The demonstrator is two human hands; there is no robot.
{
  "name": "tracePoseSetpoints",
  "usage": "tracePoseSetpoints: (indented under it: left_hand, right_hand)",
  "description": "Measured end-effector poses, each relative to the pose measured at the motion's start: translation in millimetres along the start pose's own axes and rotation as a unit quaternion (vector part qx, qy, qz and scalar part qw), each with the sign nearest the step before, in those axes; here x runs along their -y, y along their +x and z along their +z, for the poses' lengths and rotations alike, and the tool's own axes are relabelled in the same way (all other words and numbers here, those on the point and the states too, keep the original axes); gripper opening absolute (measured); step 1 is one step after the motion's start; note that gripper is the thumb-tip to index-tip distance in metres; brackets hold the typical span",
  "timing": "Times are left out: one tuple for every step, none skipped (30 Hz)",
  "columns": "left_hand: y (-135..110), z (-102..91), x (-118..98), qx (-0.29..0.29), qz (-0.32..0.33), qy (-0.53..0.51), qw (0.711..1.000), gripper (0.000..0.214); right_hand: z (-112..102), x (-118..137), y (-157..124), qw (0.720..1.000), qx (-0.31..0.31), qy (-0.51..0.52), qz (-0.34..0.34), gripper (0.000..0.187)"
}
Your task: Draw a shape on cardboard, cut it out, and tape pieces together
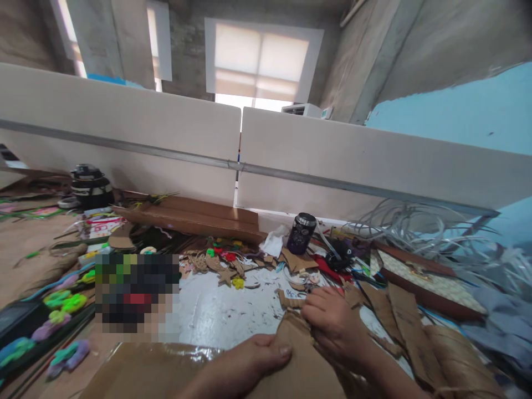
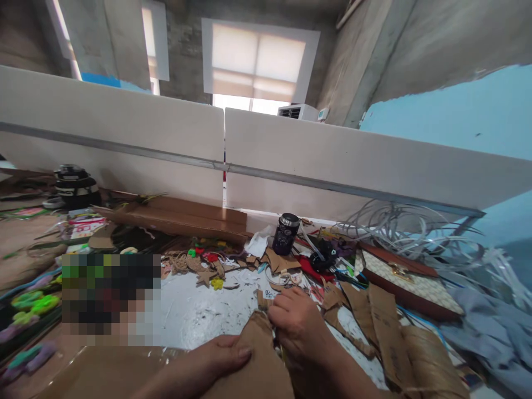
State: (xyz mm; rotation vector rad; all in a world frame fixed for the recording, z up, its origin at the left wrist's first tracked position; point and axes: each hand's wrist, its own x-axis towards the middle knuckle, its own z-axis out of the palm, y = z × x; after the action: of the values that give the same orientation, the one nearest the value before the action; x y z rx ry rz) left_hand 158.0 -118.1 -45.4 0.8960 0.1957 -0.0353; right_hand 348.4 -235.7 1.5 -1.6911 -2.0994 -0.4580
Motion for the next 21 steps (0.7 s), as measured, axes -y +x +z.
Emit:
tracePoseSetpoints:
  left_hand:
    - [2, 1.1, -2, -0.009, 0.004, 0.004, 1.0, 0.045]
    - [3, 2.0, -4, -0.016, 0.008, 0.009, 1.0, 0.045]
    - [3, 2.7, -6, -0.019, 0.01, 0.016, 1.0, 0.045]
    - [1, 3.1, -9, -0.015, 0.007, 0.023, 1.0, 0.045]
    - [-2, 3.1, -11, -0.005, 0.0, 0.027, 1.0, 0.045]
    - [-6, 2.8, -13, 0.009, -0.007, 0.028, 1.0, 0.045]
    - [-9, 2.3, -15, 0.019, -0.009, 0.028, 0.999, 0.045]
    - [-11, 1.6, -17, 0.022, -0.01, 0.029, 0.999, 0.045]
    - [-12, 0.9, -20, 0.016, -0.006, 0.033, 0.999, 0.046]
    - [-11, 0.3, -22, 0.005, -0.001, 0.039, 0.999, 0.046]
    - [-10, -0.1, -25, -0.008, 0.007, 0.046, 0.999, 0.047]
    - [-8, -0.1, -28, -0.017, 0.014, 0.053, 0.998, 0.047]
    - [-7, 0.2, -31, -0.019, 0.02, 0.057, 0.998, 0.046]
    - [-6, 0.9, -34, -0.013, 0.026, 0.058, 0.998, 0.044]
    - [-6, 2.0, -35, -0.005, 0.03, 0.056, 0.998, 0.041]
    - [-7, 3.6, -37, 0.0, 0.029, 0.055, 0.998, 0.038]
    - [-8, 5.4, -38, -0.001, 0.025, 0.056, 0.998, 0.035]
    - [-10, 7.5, -38, -0.007, 0.022, 0.062, 0.998, 0.033]
    - [-11, 9.6, -39, -0.015, 0.019, 0.074, 0.997, 0.032]
    - [-12, 11.5, -40, -0.025, 0.018, 0.092, 0.995, 0.031]
    - [-13, 13.2, -42, -0.037, 0.015, 0.12, 0.992, 0.03]
  right_hand:
    - [0, -6, 4, 0.999, -0.004, -0.038, -0.002, 0.023]
    - [-2, -12, 8, 0.998, -0.002, -0.061, 0.01, 0.025]
    - [-4, -20, 12, 0.997, 0.001, -0.073, 0.03, 0.026]
    - [-7, -28, 16, 0.996, -0.001, -0.077, 0.055, 0.026]
    - [-10, -37, 18, 0.993, -0.006, -0.078, 0.085, 0.024]
    - [-13, -47, 20, 0.99, -0.017, -0.078, 0.117, 0.023]
    - [-15, -56, 20, 0.984, -0.029, -0.076, 0.155, 0.023]
    - [-17, -64, 20, 0.978, -0.039, -0.069, 0.192, 0.022]
    - [-18, -70, 20, 0.973, -0.041, -0.055, 0.221, 0.021]
    - [-18, -74, 20, 0.968, -0.037, -0.036, 0.246, 0.021]
    - [-17, -75, 20, 0.964, -0.029, -0.012, 0.265, 0.021]
    - [-16, -75, 20, 0.959, -0.017, 0.015, 0.281, 0.023]
    - [-15, -73, 21, 0.955, -0.006, 0.044, 0.294, 0.027]
    - [-15, -68, 21, 0.949, 0.004, 0.076, 0.306, 0.034]
    - [-14, -63, 22, 0.942, 0.012, 0.112, 0.317, 0.04]
    - [-14, -56, 22, 0.932, 0.02, 0.155, 0.326, 0.044]
    - [-14, -47, 21, 0.919, 0.03, 0.204, 0.335, 0.046]
    - [-13, -38, 20, 0.903, 0.044, 0.257, 0.343, 0.047]
    - [-11, -29, 19, 0.881, 0.06, 0.312, 0.35, 0.05]
    - [-9, -20, 17, 0.857, 0.078, 0.365, 0.356, 0.054]
    - [-6, -11, 15, 0.831, 0.093, 0.413, 0.361, 0.058]
